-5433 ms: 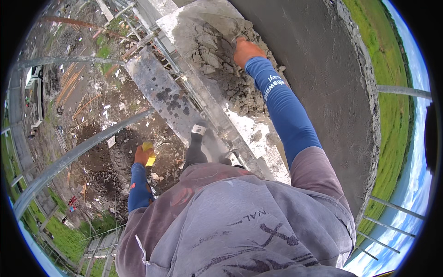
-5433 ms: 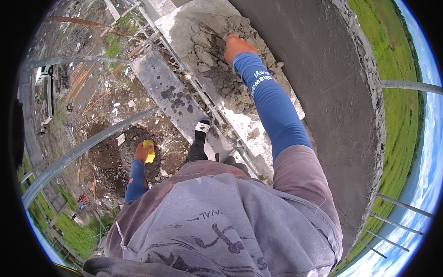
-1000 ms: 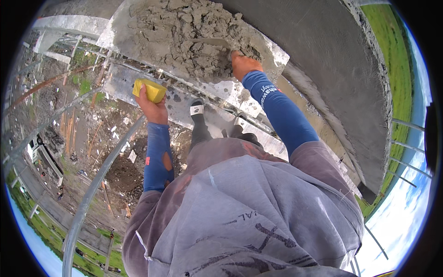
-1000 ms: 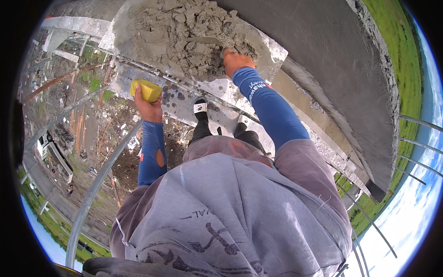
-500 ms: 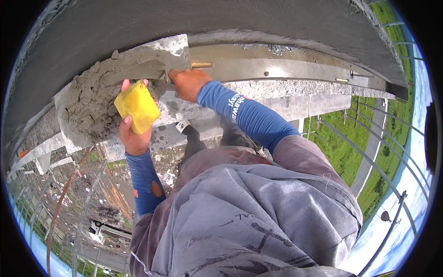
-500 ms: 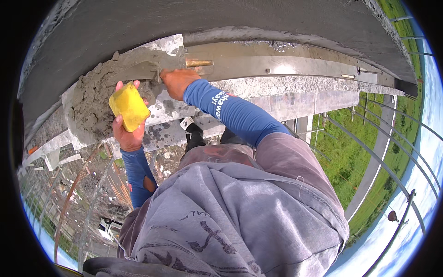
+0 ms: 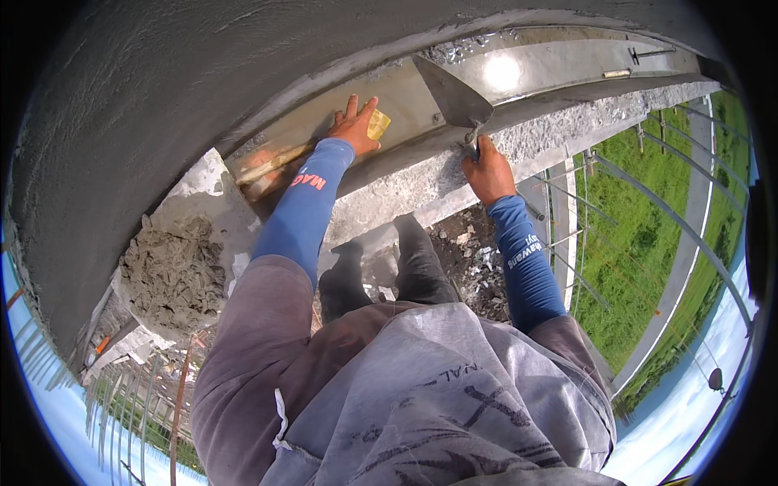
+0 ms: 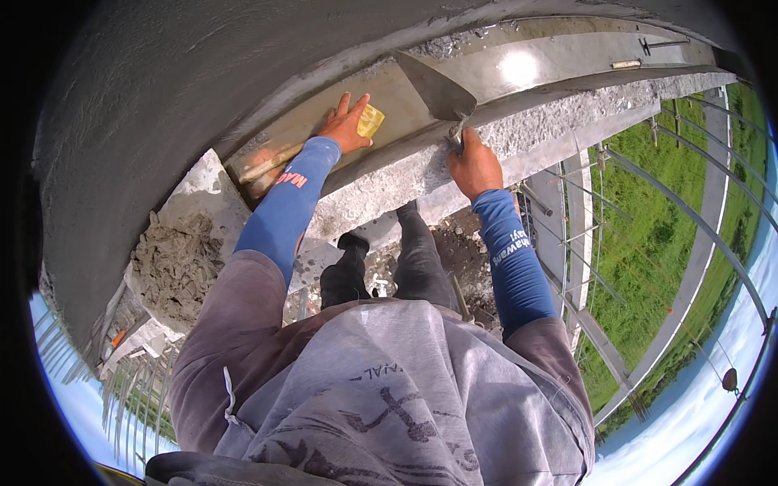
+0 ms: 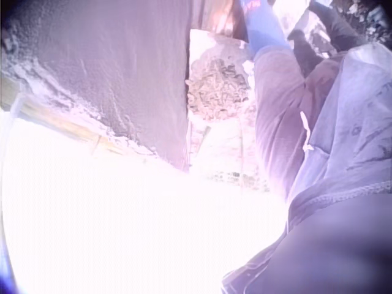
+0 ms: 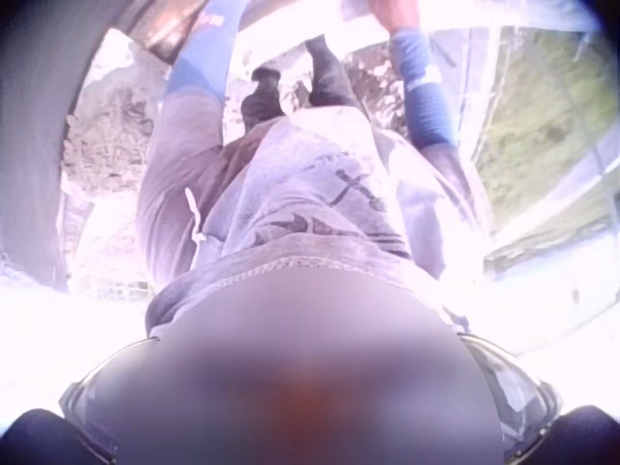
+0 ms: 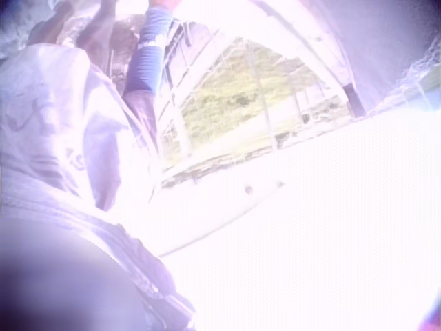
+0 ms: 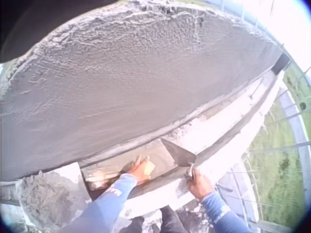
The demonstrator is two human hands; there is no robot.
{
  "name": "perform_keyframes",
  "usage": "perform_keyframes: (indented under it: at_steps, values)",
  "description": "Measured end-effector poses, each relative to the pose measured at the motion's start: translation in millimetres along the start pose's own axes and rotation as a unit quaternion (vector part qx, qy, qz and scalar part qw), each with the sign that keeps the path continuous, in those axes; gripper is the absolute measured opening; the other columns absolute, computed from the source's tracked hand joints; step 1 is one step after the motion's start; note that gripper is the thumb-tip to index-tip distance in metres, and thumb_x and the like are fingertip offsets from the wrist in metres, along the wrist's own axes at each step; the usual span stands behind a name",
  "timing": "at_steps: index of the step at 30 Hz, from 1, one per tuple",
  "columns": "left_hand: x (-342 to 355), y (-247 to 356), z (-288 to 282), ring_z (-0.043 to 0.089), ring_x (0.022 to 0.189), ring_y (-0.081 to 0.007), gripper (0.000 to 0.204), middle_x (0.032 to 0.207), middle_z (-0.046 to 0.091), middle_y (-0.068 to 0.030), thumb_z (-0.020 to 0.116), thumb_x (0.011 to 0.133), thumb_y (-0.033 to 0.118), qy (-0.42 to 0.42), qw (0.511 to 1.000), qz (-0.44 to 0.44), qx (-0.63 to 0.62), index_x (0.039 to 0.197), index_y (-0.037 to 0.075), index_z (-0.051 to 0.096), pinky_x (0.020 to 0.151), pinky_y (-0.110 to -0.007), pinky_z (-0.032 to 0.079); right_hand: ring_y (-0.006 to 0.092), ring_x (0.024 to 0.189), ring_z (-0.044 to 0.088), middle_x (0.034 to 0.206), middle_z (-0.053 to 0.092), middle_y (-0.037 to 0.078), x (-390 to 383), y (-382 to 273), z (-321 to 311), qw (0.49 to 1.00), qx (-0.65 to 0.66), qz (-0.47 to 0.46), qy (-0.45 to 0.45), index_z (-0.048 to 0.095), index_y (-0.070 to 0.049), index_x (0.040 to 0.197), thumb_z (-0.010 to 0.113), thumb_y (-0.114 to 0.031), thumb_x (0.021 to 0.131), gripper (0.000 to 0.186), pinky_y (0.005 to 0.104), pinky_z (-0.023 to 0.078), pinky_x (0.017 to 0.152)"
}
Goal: The person scoops wet cement from a bucket with a trowel and spreads it onto a concrete surface. They repeatedly smooth the cement and use a yellow sponge to wipe the surface, working along a linear section of the structure.
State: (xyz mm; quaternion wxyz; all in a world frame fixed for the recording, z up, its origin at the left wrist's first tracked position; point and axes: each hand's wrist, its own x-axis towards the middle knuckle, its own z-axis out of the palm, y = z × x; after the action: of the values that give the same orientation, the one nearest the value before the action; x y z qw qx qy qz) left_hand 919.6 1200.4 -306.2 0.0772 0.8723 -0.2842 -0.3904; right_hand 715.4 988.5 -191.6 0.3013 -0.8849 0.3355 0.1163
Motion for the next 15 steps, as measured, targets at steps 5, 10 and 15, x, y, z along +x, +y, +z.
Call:
perform_keyframes:
  at_steps: [5, 10, 15]
  values:
    - [67, -1, 42, 0.036, 0.149, -0.0476, 0.099, 0.177, 0.001, -0.0078, 0.074, 0.088, 0.008, -0.053, 0.977, 0.086, 0.19, 0.166, 0.042, 0.022, 0.114, -0.057, 0.047, 0.0516, 0.091, 0.067, 0.091, 0.069, 0.031, -3, 15, -1, 0.993, 0.121, -0.004, 0.004, 0.054, -0.002, 0.111, 0.07, -0.014, 0.085, 0.032, 0.0545, 0.052, 0.075]
    - [104, -19, 66, 0.041, 0.145, -0.0459, 0.093, 0.174, 0.014, -0.0086, 0.066, 0.088, -0.002, -0.037, 0.958, 0.12, 0.257, 0.163, 0.039, 0.031, 0.11, -0.057, 0.05, 0.0518, 0.088, 0.067, 0.088, 0.068, 0.03, 1, 12, -7, 0.993, 0.116, 0.007, -0.013, 0.055, -0.002, 0.109, 0.07, -0.012, 0.085, 0.031, 0.0517, 0.053, 0.074]
    - [84, -13, 61, 0.048, 0.138, -0.0447, 0.087, 0.154, 0.042, -0.013, 0.075, 0.08, 0.009, -0.024, 0.99, 0.085, 0.113, 0.158, 0.026, 0.041, 0.111, -0.051, 0.05, 0.0531, 0.088, 0.065, 0.087, 0.066, 0.03, 2, 21, 0, 0.993, 0.12, 0.001, -0.005, 0.054, -0.001, 0.107, 0.071, -0.015, 0.084, 0.032, 0.0527, 0.052, 0.075]
